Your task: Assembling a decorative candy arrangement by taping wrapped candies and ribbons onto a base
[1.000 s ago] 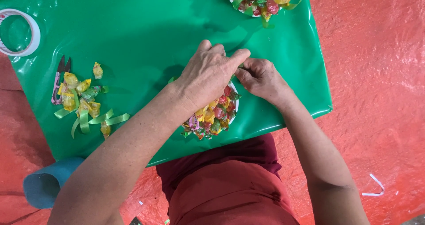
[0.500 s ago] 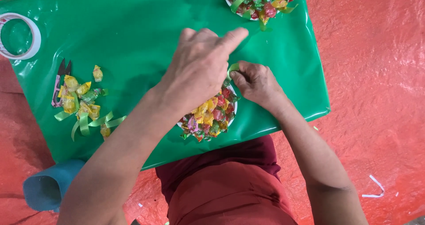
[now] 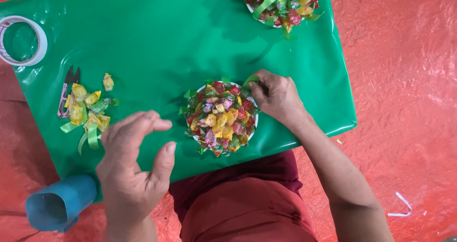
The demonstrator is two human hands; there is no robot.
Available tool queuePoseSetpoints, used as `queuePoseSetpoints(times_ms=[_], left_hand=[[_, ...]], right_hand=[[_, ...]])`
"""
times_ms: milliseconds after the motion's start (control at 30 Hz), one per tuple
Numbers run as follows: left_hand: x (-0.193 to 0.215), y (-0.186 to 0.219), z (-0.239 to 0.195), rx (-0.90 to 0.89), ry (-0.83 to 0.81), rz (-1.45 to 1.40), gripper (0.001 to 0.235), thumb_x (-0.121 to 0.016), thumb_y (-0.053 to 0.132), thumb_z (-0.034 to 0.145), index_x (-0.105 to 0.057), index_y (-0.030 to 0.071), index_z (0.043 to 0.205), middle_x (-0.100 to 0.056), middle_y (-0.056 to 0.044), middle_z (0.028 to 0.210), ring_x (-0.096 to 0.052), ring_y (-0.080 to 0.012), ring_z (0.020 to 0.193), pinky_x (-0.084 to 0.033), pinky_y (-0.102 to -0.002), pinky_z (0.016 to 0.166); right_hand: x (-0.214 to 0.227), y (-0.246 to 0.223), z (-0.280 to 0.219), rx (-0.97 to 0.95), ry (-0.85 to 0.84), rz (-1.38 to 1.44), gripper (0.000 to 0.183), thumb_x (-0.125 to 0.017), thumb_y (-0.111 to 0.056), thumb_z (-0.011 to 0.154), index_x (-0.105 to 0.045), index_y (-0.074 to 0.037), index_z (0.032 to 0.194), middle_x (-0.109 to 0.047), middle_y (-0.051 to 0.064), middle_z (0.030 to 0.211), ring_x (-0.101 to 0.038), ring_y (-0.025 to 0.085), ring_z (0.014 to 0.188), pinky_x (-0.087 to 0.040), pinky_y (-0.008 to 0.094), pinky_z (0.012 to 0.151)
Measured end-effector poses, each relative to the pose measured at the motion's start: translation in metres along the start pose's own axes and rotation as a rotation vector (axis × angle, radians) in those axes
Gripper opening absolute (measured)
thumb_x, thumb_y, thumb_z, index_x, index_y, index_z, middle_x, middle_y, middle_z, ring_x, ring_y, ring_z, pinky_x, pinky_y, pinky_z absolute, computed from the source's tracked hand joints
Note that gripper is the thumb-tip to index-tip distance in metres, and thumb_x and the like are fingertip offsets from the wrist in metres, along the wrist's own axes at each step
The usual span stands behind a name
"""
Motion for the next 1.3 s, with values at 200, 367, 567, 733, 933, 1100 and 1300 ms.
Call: queuePoseSetpoints(times_ms=[200, 367, 567, 733, 933, 1100, 1300], left_hand=[[-0.007, -0.027, -0.025, 0.03, 0.014, -0.015, 0.048, -0.074, 0.004, 0.087, -0.057, -0.001, 0.131, -0.073, -0.007, 0.115, -0.065, -0.0254, 0.113, -0.041, -0.04, 0.108], [-0.008, -0.038, -0.031, 0.073, 0.029, -0.04, 0.047, -0.074, 0.003, 0.087, -0.058, 0.001, 0.131, -0.073, -0.007, 0.112, -0.065, -0.0254, 0.113, -0.041, -0.041, 0.109], [-0.01, -0.042, -0.033, 0.091, 0.054, -0.079, 0.043, -0.073, 0.002, 0.088, -0.059, 0.0, 0.128, -0.072, -0.008, 0.112, -0.066, -0.026, 0.112, -0.044, -0.04, 0.109], [-0.013, -0.034, -0.027, 0.073, 0.038, -0.074, 0.042, -0.073, 0.002, 0.088, -0.059, -0.001, 0.127, -0.072, -0.009, 0.112, -0.065, -0.0266, 0.112, -0.046, -0.04, 0.108], [-0.014, -0.027, -0.02, 0.04, 0.011, -0.042, 0.043, -0.073, 0.001, 0.086, -0.059, 0.001, 0.127, -0.072, -0.008, 0.114, -0.067, -0.0264, 0.112, -0.044, -0.04, 0.107], [-0.018, -0.026, -0.023, 0.035, 0.012, -0.041, 0.043, -0.074, 0.001, 0.086, -0.06, 0.001, 0.127, -0.072, -0.008, 0.114, -0.066, -0.0265, 0.112, -0.045, -0.04, 0.107], [-0.015, -0.04, -0.033, 0.094, 0.061, -0.033, 0.037, -0.072, 0.001, 0.088, -0.061, -0.001, 0.123, -0.071, -0.01, 0.115, -0.066, -0.0277, 0.114, -0.049, -0.04, 0.106]], right_hand=[[-0.001, -0.008, 0.007, -0.018, -0.05, 0.026, 0.006, -0.068, 0.0, 0.089, -0.073, -0.002, 0.092, -0.06, 0.002, 0.059, -0.048, 0.012, 0.044, -0.039, 0.029, 0.042], [-0.005, 0.001, 0.01, -0.043, -0.093, -0.069, 0.004, -0.068, -0.004, 0.089, -0.072, -0.003, 0.09, -0.062, 0.005, 0.062, -0.051, 0.018, 0.046, -0.044, 0.034, 0.046], [-0.005, -0.003, 0.009, -0.053, -0.087, -0.064, 0.005, -0.067, -0.003, 0.088, -0.072, -0.003, 0.087, -0.061, 0.004, 0.059, -0.05, 0.016, 0.044, -0.043, 0.032, 0.044], [-0.003, -0.005, 0.011, -0.088, -0.167, -0.079, 0.011, -0.067, -0.005, 0.089, -0.075, -0.004, 0.096, -0.068, 0.005, 0.065, -0.056, 0.017, 0.047, -0.047, 0.033, 0.046], [0.009, 0.001, 0.003, -0.241, -0.249, -0.006, 0.016, -0.065, -0.014, 0.092, -0.073, -0.007, 0.105, -0.063, 0.004, 0.067, -0.052, 0.016, 0.054, -0.044, 0.033, 0.052], [0.023, 0.011, -0.009, -0.229, -0.19, 0.064, 0.012, -0.068, -0.006, 0.089, -0.073, -0.004, 0.1, -0.058, 0.001, 0.066, -0.047, 0.012, 0.054, -0.04, 0.028, 0.05], [0.037, 0.0, -0.028, -0.094, -0.06, -0.044, 0.009, -0.069, -0.003, 0.088, -0.071, -0.004, 0.097, -0.064, 0.004, 0.068, -0.053, 0.016, 0.05, -0.044, 0.032, 0.048]])
Point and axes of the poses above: each hand's wrist, its own z-axis towards the middle knuckle, its own x-axis out of the back of the hand, y = z × x, the point moved 8 cm from there along z, towards the middle knuckle
